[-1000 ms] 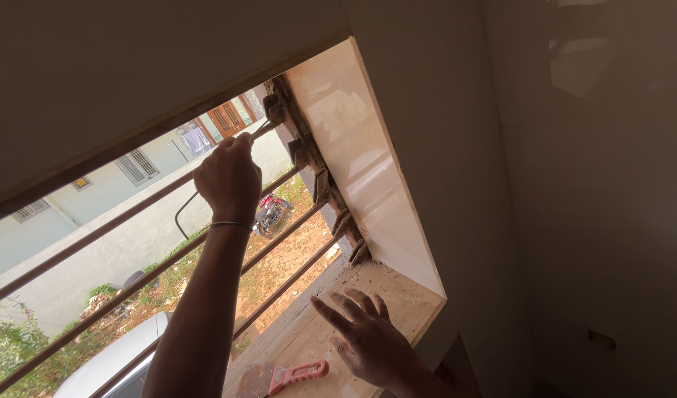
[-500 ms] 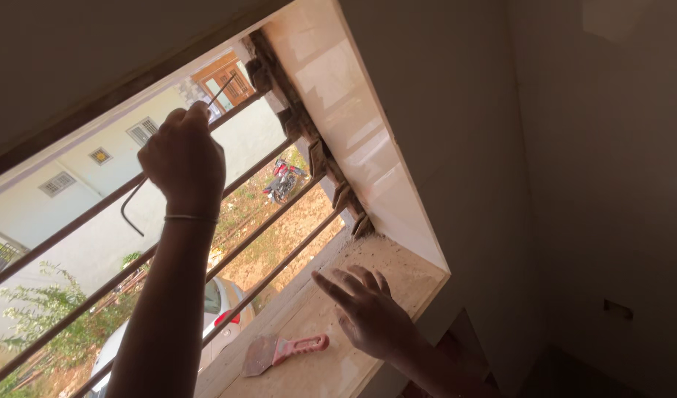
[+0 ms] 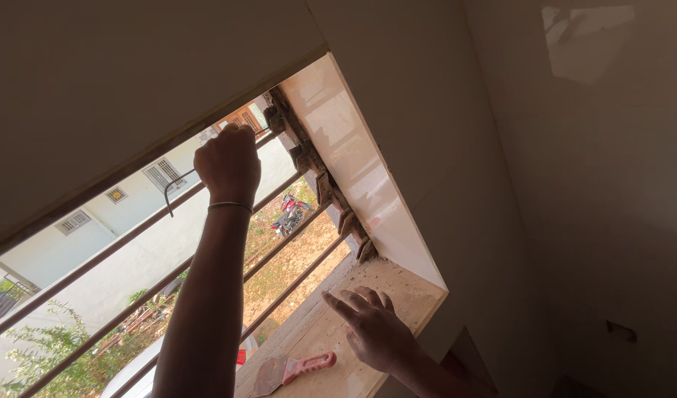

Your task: The person stands at a stairwell window and uses a putty knife to scrape rust and debris from the window frame and the metal grill bars. They then use a thin bent wire to clean between and around the bars, working along the frame section by section.

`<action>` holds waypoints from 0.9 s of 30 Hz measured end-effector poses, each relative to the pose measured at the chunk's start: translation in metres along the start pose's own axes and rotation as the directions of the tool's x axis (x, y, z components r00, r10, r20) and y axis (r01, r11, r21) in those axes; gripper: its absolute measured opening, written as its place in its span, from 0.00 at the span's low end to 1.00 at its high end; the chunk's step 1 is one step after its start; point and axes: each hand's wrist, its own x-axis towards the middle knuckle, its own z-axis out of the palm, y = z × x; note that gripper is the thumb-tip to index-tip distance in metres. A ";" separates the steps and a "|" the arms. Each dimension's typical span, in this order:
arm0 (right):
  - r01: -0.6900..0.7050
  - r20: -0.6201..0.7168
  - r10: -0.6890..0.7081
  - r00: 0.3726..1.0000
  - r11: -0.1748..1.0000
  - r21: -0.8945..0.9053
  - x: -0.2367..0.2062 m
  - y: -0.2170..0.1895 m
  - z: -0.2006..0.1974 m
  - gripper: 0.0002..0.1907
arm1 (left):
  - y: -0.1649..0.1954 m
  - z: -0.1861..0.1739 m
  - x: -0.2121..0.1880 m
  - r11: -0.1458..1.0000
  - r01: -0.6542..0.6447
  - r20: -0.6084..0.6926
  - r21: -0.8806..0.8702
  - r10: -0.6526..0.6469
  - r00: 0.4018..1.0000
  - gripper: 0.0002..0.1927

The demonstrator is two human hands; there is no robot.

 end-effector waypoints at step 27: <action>-0.066 0.046 0.066 0.997 0.998 0.000 0.001 0.001 0.002 0.43 | -0.017 0.009 -0.002 0.998 -0.064 0.079 0.019 0.063 0.995 0.09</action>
